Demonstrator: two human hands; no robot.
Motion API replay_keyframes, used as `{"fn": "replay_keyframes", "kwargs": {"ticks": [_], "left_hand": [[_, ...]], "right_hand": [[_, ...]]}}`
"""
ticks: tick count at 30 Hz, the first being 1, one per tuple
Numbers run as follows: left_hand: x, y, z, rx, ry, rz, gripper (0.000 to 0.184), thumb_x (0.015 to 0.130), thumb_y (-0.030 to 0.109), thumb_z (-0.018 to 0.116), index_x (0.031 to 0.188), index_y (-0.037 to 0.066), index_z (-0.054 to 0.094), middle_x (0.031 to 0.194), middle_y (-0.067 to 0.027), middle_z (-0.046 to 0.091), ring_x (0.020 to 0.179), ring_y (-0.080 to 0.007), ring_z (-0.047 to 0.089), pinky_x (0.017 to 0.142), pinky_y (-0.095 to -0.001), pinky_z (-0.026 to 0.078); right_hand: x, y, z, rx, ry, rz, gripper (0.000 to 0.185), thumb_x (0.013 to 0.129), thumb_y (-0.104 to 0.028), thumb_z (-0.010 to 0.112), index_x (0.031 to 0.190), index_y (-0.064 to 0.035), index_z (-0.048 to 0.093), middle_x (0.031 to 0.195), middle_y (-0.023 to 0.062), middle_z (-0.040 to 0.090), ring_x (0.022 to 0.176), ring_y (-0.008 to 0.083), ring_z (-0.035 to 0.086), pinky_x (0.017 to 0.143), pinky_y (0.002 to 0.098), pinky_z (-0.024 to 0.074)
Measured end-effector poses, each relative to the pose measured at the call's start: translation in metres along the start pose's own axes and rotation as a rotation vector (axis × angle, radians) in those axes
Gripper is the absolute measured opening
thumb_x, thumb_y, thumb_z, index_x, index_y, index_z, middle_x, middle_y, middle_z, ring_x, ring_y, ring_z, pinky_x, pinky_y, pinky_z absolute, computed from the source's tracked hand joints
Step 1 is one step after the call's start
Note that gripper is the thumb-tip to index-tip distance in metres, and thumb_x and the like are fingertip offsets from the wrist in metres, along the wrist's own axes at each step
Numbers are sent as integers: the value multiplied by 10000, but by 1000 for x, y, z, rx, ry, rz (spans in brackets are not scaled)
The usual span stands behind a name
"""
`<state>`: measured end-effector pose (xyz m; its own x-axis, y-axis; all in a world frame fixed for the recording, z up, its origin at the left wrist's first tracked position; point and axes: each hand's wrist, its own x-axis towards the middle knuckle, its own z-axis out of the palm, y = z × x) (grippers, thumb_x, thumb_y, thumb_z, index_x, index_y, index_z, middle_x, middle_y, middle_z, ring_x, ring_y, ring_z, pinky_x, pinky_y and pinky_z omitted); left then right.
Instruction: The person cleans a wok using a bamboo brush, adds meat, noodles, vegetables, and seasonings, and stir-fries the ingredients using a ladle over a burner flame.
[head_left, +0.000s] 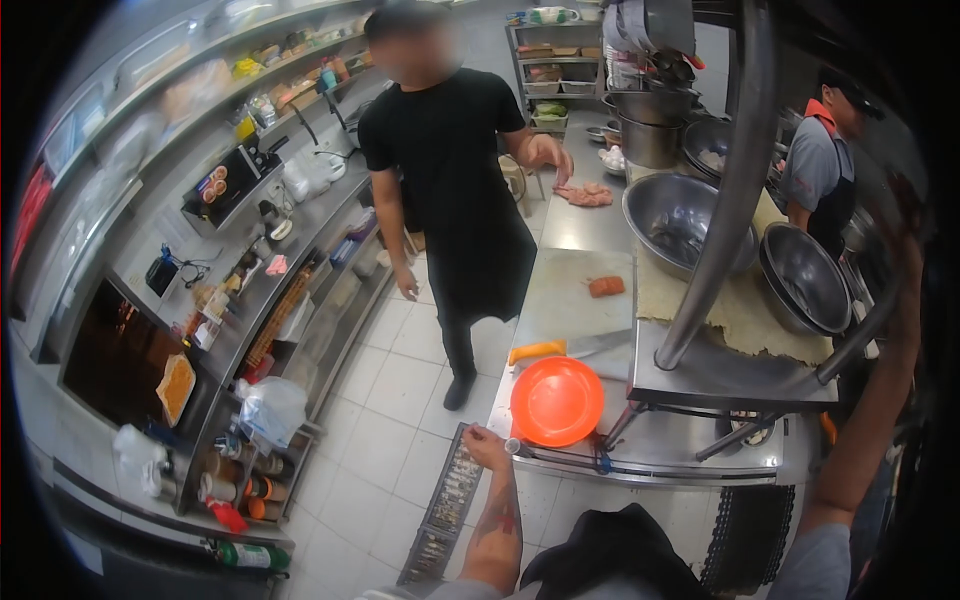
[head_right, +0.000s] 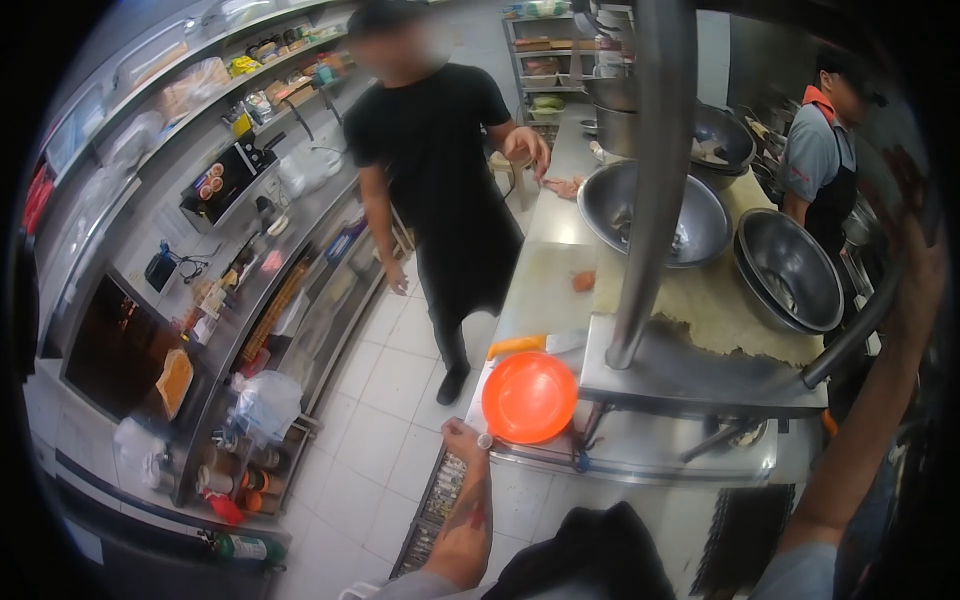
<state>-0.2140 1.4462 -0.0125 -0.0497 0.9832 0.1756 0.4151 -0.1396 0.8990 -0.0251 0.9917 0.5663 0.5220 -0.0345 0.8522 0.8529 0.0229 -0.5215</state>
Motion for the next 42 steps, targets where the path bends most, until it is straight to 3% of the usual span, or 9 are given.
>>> {"fn": "replay_keyframes", "kwargs": {"ticks": [2, 3, 8, 11, 14, 18, 20, 35, 42], "left_hand": [[-2, 13, -5, 25, 5, -9, 192, 964, 174, 556, 1028, 2, 613, 943, -166, 657, 828, -336, 643, 747, -418, 509], [-3, 16, -7, 2, 7, -22, 185, 964, 176, 554, 1017, 7, 610, 933, -162, 654, 817, -329, 641, 741, -414, 508], [-2, 19, -9, -49, 15, -17, 184, 963, 173, 550, 1015, 6, 605, 922, -156, 650, 797, -312, 638, 722, -406, 506], [-2, 20, -9, -53, 45, 33, 189, 963, 172, 553, 1010, -3, 605, 915, -156, 651, 791, -309, 641, 710, -398, 510], [-4, 18, -8, -42, 37, 19, 193, 962, 173, 556, 1007, -7, 608, 914, -159, 652, 787, -309, 644, 707, -391, 513], [-3, 14, -6, -39, 41, 22, 179, 962, 158, 562, 1008, -7, 613, 916, -159, 654, 786, -306, 647, 701, -388, 518], [-3, 11, -4, -42, 40, 32, 174, 962, 151, 564, 1013, -7, 614, 917, -159, 654, 789, -306, 649, 701, -387, 520], [-4, 14, -5, -62, 19, -20, 162, 963, 141, 545, 1013, -2, 602, 944, -162, 647, 809, -314, 645, 712, -386, 518], [-3, 15, -4, -55, 26, -19, 171, 960, 151, 551, 996, -7, 607, 913, -170, 650, 816, -333, 647, 721, -403, 518]], "right_hand": [[1, 16, -26, 173, 269, 546, 467, 811, 92, 533, 1261, 147, 417, 1347, 268, 479, 1255, 404, 514, 885, 584, 595], [1, 15, -22, 180, 259, 543, 467, 811, 92, 533, 1261, 147, 417, 1347, 268, 479, 1255, 404, 514, 885, 584, 595], [5, 10, -3, 49, -6, -38, 437, 849, 69, 563, 1259, 129, 426, 1329, 258, 489, 1240, 401, 522, 866, 595, 603], [4, 12, 0, 50, -63, -94, 409, 873, 35, 578, 1247, 119, 438, 1327, 254, 493, 1228, 391, 531, 851, 575, 609], [7, 1, 6, -31, 62, 20, 397, 871, 31, 575, 1239, 110, 447, 1307, 252, 508, 1208, 390, 546, 835, 567, 610], [0, -2, 13, -8, 29, -63, 359, 875, 51, 543, 1220, 106, 460, 1287, 243, 527, 1184, 384, 565, 824, 549, 609], [-5, -8, 23, 24, 2, -88, 360, 901, -31, 597, 1228, 73, 486, 1260, 224, 556, 1172, 363, 577, 801, 518, 610], [-4, 25, -15, -181, -65, 52, 650, 980, -384, 512, 1509, -48, 340, 1526, 153, 399, 1412, 338, 398, 1183, 501, 317], [-1, 36, -25, -200, -73, 61, 660, 991, -437, 474, 1525, -77, 326, 1564, 105, 359, 1426, 300, 390, 1188, 447, 267]]}}
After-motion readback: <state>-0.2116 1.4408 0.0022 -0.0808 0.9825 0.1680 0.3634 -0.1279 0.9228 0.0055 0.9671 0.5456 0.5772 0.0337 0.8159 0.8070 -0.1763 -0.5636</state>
